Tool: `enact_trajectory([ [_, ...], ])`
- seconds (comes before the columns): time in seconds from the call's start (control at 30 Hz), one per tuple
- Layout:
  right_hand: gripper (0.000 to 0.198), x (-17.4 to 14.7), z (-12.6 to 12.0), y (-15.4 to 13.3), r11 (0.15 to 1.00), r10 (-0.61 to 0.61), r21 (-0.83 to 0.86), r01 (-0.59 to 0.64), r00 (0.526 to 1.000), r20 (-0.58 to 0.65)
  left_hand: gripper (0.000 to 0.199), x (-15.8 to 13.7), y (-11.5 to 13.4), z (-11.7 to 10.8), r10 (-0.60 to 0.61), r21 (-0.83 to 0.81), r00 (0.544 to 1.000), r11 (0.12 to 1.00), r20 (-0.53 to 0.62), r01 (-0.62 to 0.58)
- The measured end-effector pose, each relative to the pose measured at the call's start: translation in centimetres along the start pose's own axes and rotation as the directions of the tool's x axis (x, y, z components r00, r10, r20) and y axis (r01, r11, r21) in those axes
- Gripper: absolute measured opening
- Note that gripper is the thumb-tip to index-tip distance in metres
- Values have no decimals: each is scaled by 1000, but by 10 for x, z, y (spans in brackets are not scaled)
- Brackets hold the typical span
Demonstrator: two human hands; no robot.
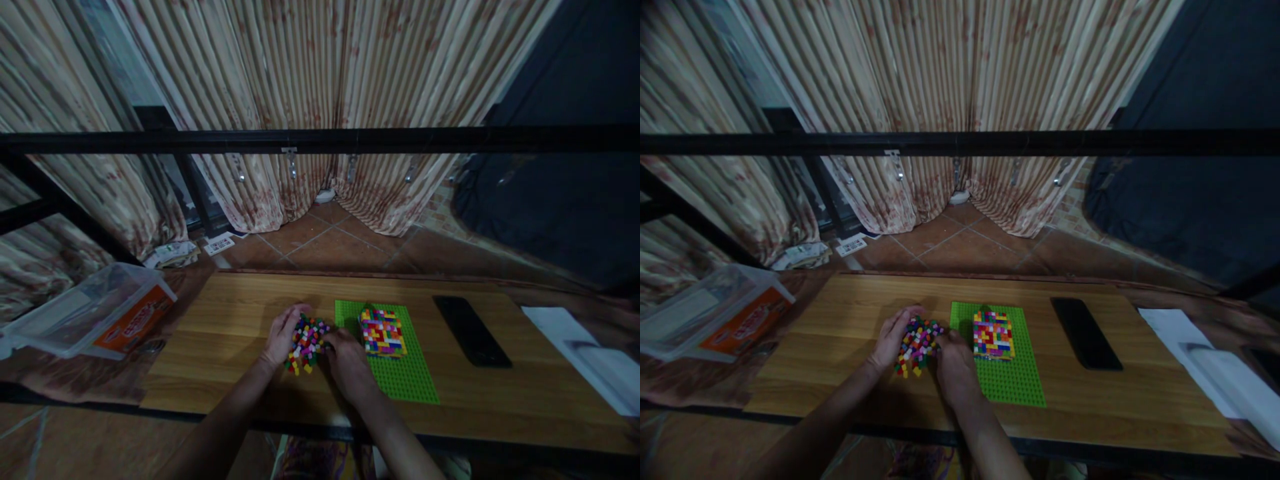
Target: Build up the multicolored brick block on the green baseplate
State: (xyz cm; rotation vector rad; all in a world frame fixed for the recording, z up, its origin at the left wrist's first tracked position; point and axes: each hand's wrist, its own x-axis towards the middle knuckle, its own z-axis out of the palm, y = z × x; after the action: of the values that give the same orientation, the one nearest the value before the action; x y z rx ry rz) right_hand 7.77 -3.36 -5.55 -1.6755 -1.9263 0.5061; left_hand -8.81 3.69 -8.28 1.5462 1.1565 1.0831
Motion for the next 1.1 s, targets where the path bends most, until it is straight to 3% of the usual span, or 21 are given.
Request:
enact_trajectory([
  [0.23, 27, -3, 10, 9, 994, 27, 104, -18, 995, -91, 45, 2, -5, 1, -45, -119, 997, 992, -67, 37],
  [0.7, 19, -14, 17, 8, 974, 89, 227, -22, 953, -290, 38, 2, -4, 1, -28, -102, 998, 995, -58, 22],
  [1.1, 21, -28, 12, 7, 987, 131, 124, -103, 960, -247, 36, 2, 1, 1, -27, -66, 998, 998, -59, 23],
])
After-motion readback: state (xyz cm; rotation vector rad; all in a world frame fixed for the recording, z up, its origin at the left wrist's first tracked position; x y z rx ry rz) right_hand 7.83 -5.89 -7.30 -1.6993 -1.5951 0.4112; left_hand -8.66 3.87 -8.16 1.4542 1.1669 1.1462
